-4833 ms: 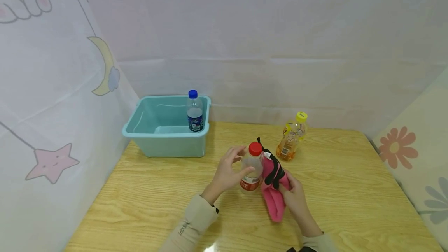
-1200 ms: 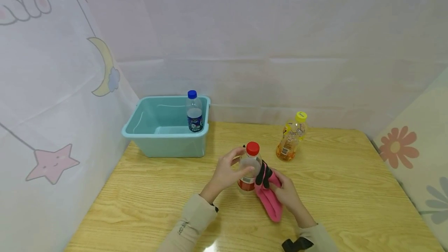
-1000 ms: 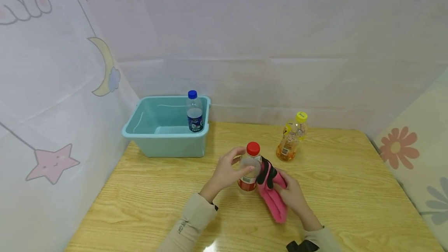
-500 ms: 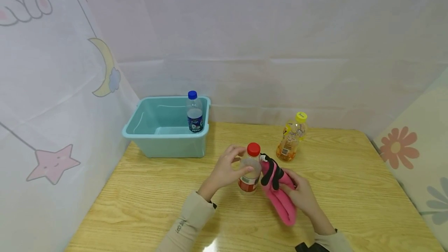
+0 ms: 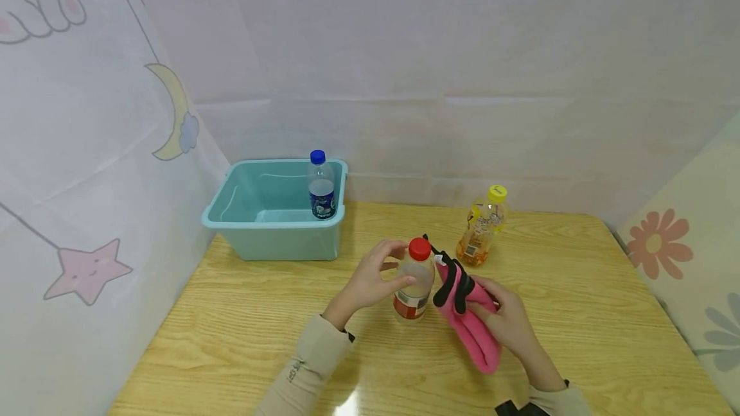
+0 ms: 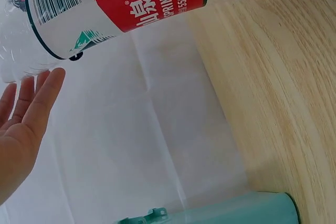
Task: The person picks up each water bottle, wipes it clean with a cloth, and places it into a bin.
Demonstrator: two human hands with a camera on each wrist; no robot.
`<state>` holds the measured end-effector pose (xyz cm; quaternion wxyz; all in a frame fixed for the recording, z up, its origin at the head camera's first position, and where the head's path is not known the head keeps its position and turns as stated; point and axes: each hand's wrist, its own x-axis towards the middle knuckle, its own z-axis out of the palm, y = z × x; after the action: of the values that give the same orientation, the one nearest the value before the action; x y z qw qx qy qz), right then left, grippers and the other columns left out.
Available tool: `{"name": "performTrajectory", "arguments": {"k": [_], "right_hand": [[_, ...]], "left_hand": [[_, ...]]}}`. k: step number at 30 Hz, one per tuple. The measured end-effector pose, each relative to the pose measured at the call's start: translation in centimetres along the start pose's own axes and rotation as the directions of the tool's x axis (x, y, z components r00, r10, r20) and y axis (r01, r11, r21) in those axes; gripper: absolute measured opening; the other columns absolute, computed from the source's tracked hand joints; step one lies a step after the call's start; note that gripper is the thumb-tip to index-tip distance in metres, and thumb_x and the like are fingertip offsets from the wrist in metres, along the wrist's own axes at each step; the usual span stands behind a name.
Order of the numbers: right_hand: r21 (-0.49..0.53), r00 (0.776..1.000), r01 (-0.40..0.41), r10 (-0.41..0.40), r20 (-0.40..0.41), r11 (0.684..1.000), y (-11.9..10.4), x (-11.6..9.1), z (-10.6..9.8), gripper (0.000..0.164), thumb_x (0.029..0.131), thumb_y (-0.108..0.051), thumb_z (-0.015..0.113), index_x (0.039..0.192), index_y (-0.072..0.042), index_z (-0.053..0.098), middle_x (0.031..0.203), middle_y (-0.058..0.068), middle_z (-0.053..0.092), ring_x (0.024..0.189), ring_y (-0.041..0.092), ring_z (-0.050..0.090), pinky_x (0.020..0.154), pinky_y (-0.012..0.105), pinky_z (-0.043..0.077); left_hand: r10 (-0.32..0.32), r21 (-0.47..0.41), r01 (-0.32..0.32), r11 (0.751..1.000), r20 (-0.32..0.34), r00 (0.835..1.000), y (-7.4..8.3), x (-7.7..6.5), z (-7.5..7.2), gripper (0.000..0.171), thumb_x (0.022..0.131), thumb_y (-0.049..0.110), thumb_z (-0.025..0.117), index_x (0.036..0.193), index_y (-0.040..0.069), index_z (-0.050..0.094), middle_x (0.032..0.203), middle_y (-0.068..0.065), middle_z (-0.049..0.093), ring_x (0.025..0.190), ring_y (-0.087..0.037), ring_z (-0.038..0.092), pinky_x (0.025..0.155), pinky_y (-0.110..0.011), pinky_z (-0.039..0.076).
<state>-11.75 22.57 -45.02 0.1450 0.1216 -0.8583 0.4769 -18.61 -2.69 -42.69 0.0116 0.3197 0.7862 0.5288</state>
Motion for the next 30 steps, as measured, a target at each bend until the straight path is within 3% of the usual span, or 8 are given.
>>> {"name": "performTrajectory", "arguments": {"k": [14,21,30], "right_hand": [[-0.032,0.997,0.049,-0.051,-0.051,0.998,-0.9,0.9,-0.6,0.039,0.072,0.008,0.071,0.108,-0.001,0.061,0.088,0.011,0.065,0.075,0.001,0.056,0.056,0.022,0.051],[-0.020,0.997,0.070,-0.070,-0.025,0.997,-1.5,1.5,-1.0,0.035,0.075,0.008,0.069,0.108,0.001,0.061,0.088,0.013,0.065,0.072,0.003,0.058,0.055,0.021,0.051],[-0.023,0.997,0.078,-0.078,-0.016,0.997,-2.5,2.7,-0.9,0.037,0.074,0.004,0.071,0.110,0.000,0.063,0.093,0.014,0.066,0.070,0.003,0.057,0.055,0.021,0.049]], "left_hand": [[-0.028,-0.059,0.031,0.998,0.053,0.998,0.1,0.1,-0.6,0.043,0.082,0.009,0.067,0.121,0.001,0.049,0.117,-0.014,0.055,0.108,-0.025,0.052,0.089,-0.033,0.048],[-0.009,-0.081,0.016,0.997,0.086,0.996,3.1,-0.3,-1.7,0.041,0.083,0.001,0.064,0.120,-0.008,0.048,0.116,-0.023,0.054,0.108,-0.035,0.051,0.089,-0.041,0.047],[-0.002,-0.082,0.009,0.997,0.088,0.996,3.6,-0.3,-1.8,0.041,0.083,0.000,0.064,0.120,-0.009,0.048,0.117,-0.024,0.052,0.109,-0.037,0.050,0.090,-0.043,0.046]]}}
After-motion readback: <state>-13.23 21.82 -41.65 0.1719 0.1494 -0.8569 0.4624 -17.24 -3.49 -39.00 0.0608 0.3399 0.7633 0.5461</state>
